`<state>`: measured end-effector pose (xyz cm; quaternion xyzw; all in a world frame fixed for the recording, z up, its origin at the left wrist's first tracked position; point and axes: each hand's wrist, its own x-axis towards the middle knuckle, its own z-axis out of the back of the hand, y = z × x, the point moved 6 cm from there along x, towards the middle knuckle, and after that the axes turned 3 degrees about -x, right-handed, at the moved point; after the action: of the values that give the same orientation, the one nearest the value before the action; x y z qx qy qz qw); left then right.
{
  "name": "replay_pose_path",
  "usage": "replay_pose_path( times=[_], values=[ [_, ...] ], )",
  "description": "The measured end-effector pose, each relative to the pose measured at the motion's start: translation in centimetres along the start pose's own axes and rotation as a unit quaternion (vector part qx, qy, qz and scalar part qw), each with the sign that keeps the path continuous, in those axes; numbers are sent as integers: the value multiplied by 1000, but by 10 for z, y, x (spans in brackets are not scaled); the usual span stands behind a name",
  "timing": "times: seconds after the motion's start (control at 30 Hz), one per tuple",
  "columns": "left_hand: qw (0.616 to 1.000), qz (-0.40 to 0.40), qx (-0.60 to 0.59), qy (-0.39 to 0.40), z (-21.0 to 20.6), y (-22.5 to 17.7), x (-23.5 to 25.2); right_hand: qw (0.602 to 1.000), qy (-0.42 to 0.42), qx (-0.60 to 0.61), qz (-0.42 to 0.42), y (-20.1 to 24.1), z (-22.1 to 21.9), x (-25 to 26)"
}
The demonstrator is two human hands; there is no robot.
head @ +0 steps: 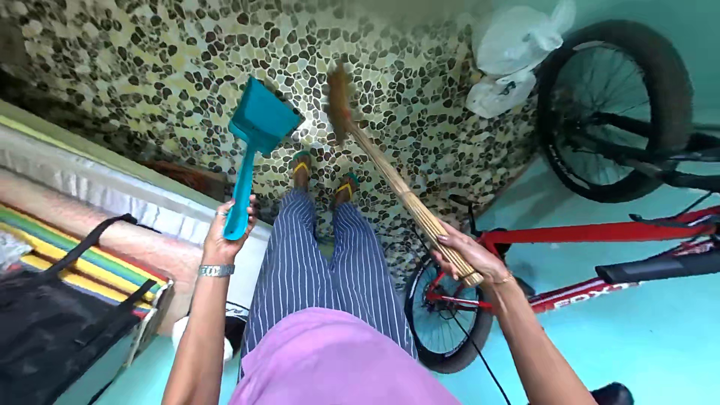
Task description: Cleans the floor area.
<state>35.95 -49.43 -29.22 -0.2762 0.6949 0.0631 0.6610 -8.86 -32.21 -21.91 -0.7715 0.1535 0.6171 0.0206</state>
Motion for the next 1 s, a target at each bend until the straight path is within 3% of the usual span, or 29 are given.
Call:
replay_pose_path(
  times=[0.13,0.23,0.33,0.43,0.6,0.7,0.87,1.0],
  values=[
    [993,22,115,-28,-24,0,32,987,77,133,55,41,-100,86],
    [988,28,149,-31,-41,-10,45,987,78,108,91,100,-146,190],
    [986,49,156,-28,-44,-13,54,985,33,144,93,138,-137,269],
    [982,62,177,-37,-45,-20,59,968,-15,242,57,111,-99,288],
    [966,67,246,-30,-54,-25,64,938,-76,338,-20,-38,-68,226],
    [958,67,277,-27,-68,-25,62,932,-118,337,-53,-82,-76,163],
    [953,74,294,-5,-96,-16,70,969,-118,216,20,-92,-67,7],
    [953,80,291,8,-112,-2,84,969,-238,47,42,-65,-13,-68]
  ],
)
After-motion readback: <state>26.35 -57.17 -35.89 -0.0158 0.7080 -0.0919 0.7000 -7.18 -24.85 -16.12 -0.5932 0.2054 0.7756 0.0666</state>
